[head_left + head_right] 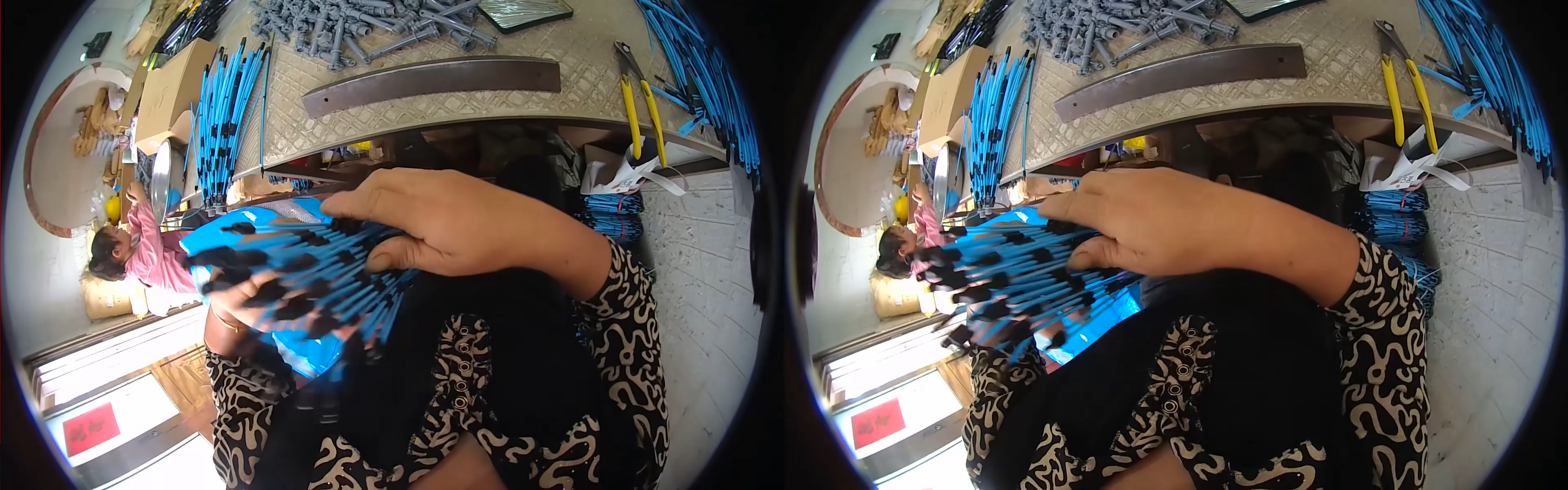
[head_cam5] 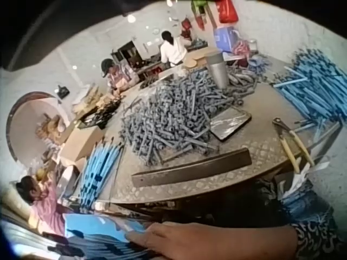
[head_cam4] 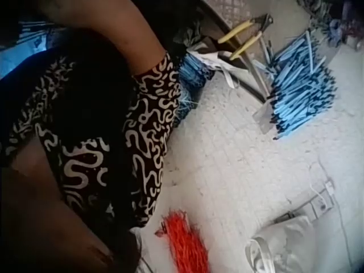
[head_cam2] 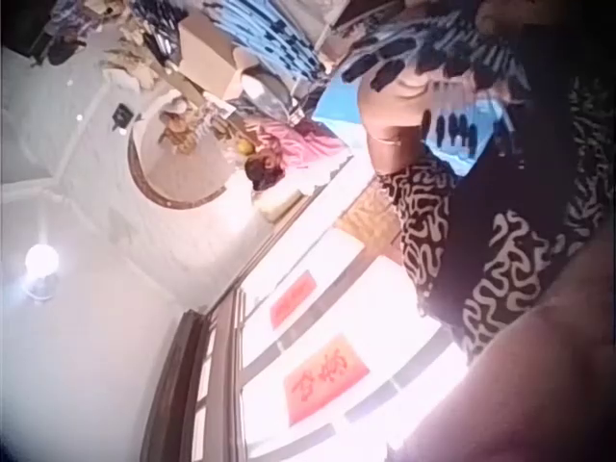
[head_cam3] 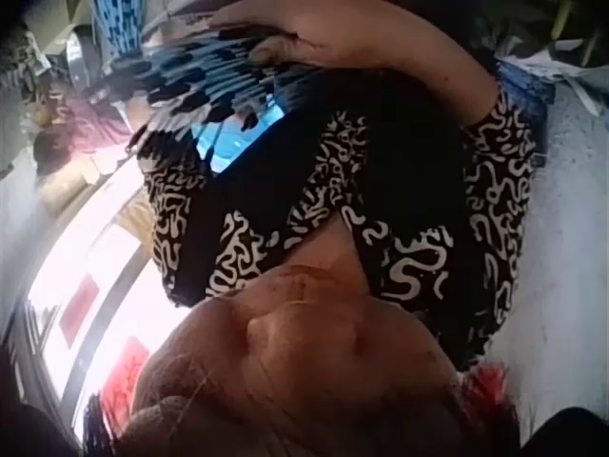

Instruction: The person assembles blue plastic wire components into a connector using a hand crimping tool.

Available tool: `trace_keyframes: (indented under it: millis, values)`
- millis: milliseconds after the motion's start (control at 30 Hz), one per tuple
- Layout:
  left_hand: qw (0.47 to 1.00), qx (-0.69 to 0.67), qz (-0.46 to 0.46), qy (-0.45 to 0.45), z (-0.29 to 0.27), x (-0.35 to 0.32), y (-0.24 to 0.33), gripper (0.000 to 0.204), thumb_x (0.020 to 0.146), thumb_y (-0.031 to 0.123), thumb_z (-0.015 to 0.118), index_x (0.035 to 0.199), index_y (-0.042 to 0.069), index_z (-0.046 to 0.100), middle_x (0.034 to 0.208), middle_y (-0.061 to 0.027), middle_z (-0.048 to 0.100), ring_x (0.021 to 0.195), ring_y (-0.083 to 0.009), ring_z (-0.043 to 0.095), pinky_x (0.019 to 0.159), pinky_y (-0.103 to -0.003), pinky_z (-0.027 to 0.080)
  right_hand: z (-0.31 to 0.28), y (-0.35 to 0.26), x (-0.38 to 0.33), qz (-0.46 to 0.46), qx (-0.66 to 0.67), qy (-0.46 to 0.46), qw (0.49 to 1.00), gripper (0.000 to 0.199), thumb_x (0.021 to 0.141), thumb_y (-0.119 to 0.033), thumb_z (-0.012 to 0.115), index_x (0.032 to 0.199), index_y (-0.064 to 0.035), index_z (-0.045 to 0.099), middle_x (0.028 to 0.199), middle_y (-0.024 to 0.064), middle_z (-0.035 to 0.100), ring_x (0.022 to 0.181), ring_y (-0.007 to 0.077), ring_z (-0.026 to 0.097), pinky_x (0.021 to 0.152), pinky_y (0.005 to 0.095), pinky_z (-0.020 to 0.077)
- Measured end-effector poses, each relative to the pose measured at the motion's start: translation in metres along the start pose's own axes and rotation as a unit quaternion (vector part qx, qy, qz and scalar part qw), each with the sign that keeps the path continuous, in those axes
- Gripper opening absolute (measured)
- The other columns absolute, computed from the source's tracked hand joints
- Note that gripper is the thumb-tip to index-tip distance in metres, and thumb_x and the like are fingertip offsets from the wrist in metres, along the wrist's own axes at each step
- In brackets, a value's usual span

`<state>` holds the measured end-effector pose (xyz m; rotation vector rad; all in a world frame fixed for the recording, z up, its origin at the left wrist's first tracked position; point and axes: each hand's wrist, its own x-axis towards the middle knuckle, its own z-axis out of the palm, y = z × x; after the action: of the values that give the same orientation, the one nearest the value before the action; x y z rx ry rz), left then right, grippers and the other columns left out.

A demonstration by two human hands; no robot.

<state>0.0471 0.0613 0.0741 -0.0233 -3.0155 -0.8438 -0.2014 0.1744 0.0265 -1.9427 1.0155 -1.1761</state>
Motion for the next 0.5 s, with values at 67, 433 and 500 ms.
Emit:
trace_keyframes:
  millis: [67,433,500]
  values:
    - [0.999,0.046,0.005,-0.022,0.026,-0.037,0.0,0.045,0.083,0.015,0.059,0.122,-0.003,0.045,0.117,-0.0174,0.055,0.096,-0.0232,0.06,0.08,-0.037,0.052,-0.006,0.001,-0.003,0.033,-0.004,-0.021,0.999,0.05,0.081,-0.039,0.061,0.116,-0.0045,0.053,0.102,0.01,0.058,0.095,0.0304,0.055,0.082,0.0378,0.0451]
    - [0.968,0.05,-0.016,-0.246,0.029,-0.18,-0.25,0.039,0.089,0.013,0.039,0.127,0.006,0.042,0.098,-0.0223,0.056,0.085,-0.0332,0.059,0.072,-0.042,0.045,0.018,0.014,-0.004,0.072,0.259,-0.007,0.963,0.065,0.074,-0.047,0.066,0.119,-0.0034,0.05,0.102,0.0102,0.058,0.091,0.0211,0.056,0.083,0.0334,0.0434]
    - [0.982,0.054,-0.009,-0.179,0.021,-0.154,-0.209,0.039,0.089,0.015,0.041,0.127,0.005,0.042,0.103,-0.0211,0.055,0.089,-0.0325,0.058,0.075,-0.042,0.046,0.017,0.008,0.0,0.069,0.252,-0.008,0.965,0.064,0.075,-0.047,0.066,0.12,-0.0036,0.05,0.103,0.0101,0.058,0.092,0.0203,0.056,0.083,0.033,0.0432]
